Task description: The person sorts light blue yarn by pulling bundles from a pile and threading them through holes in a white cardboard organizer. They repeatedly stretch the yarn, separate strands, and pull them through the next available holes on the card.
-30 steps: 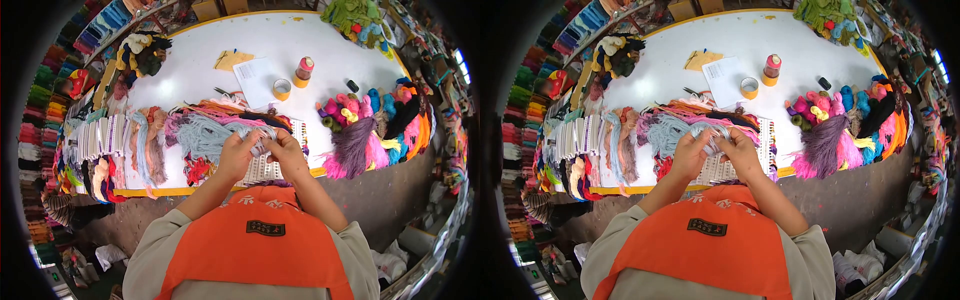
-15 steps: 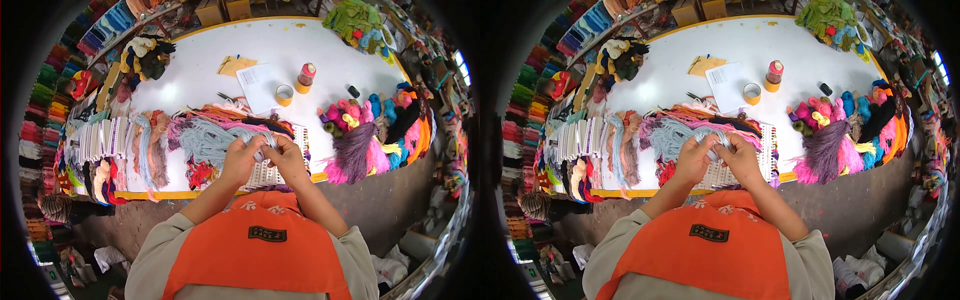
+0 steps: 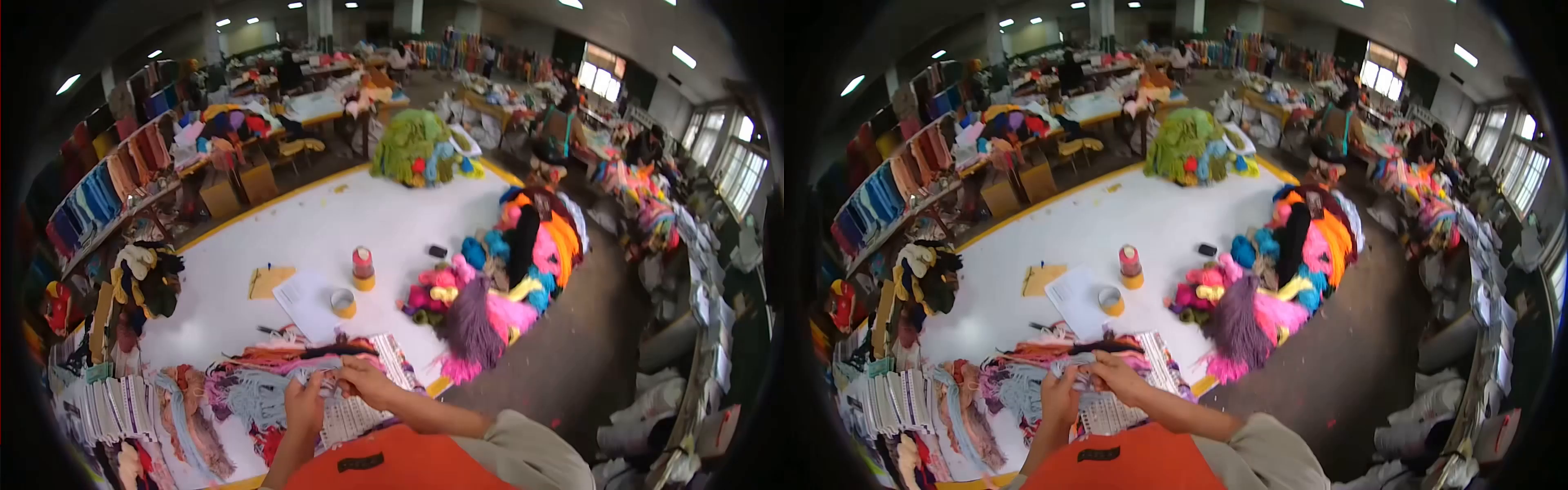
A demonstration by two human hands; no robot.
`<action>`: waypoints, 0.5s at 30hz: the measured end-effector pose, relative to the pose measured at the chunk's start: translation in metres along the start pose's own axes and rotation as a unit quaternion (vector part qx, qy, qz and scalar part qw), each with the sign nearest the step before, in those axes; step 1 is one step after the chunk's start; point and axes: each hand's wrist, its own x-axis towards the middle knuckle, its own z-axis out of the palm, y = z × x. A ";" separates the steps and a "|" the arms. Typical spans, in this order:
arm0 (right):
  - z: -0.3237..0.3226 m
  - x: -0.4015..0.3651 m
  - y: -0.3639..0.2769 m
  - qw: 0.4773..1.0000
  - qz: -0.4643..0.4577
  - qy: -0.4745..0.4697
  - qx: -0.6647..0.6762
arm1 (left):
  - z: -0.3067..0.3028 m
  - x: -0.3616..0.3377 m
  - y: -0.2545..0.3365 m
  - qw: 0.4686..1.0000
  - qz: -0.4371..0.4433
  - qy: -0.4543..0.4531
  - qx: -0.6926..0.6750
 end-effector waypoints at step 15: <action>-0.290 -0.145 -0.015 0.892 0.091 0.404 -0.182 | -0.328 0.023 0.159 0.895 0.052 0.211 -0.389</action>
